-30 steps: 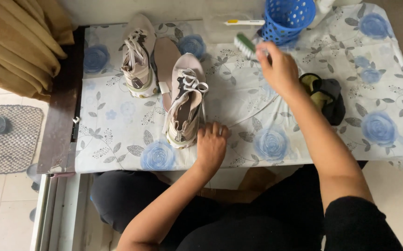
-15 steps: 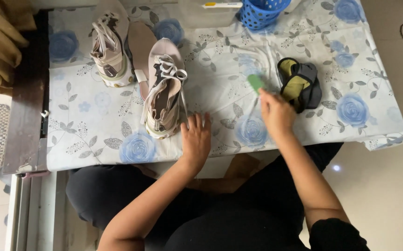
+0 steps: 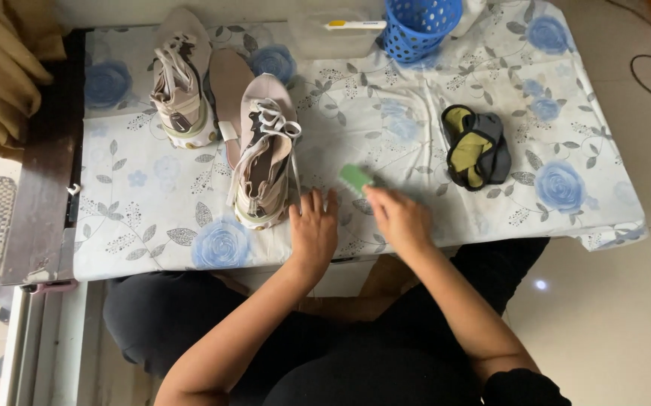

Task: The person cleans a pair of white sneakers and their laces using a green brush and a dark cloth. They scrub the shoe surfaces and laces, then wipe the shoes with the cloth. The person also removes the insoles and cleans them separately.

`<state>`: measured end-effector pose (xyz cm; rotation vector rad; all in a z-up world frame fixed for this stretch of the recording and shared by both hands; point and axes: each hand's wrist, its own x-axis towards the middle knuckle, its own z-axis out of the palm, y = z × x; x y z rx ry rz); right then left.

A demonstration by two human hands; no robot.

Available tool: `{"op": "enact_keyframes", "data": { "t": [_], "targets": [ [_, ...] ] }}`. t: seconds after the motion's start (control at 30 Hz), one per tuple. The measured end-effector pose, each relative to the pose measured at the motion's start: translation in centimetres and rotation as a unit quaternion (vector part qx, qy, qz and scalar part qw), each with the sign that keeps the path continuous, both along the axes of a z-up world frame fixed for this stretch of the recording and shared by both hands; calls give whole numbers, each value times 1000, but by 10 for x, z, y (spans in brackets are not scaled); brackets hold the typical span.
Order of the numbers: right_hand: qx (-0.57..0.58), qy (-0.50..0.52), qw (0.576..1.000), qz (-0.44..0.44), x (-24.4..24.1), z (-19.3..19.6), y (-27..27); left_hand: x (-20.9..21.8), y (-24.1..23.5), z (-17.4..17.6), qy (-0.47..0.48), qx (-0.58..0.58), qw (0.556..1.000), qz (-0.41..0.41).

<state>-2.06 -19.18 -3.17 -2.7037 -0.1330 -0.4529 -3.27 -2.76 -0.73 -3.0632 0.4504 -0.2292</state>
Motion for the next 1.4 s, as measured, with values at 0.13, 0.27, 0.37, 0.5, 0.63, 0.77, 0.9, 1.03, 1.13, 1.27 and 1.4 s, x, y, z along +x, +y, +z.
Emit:
{"op": "enact_keyframes", "data": {
  "t": [0.13,0.27,0.37,0.5,0.63,0.77,0.9,1.03,1.13,1.27,1.4],
  "targets": [
    [5,-5,998,-59,20,-20,-42,1,1,1,-2,-1,1000,0],
    [-49,-72,986,-143,24,-3,-59,-3,1,6,-1,0,1000,-3],
    [-29,-46,995,-82,-2,-6,-10,2,0,5,-4,-5,1000,0],
    [10,-17,995,-97,1,-17,-27,3,1,-2,-11,-19,1000,2],
    [-113,-67,969,-210,23,-16,-62,-2,0,1,-19,-12,1000,-7],
    [-27,-30,994,-98,-6,3,-1,2,-2,1,-23,-7,1000,3],
    [22,-3,994,-111,4,-16,-23,1,0,-4,-41,-13,999,-2],
    [-43,-64,981,-179,22,-11,-64,-3,-1,2,-49,-13,999,-7],
    [-11,-68,987,-142,7,10,-19,2,-3,3,-50,-6,999,-3],
    [12,17,997,-80,-3,-1,-16,0,-3,-7,-78,-33,996,-6],
    [-26,-33,980,-194,31,-15,-82,5,1,-33,-102,-54,993,-9]
  ]
}}
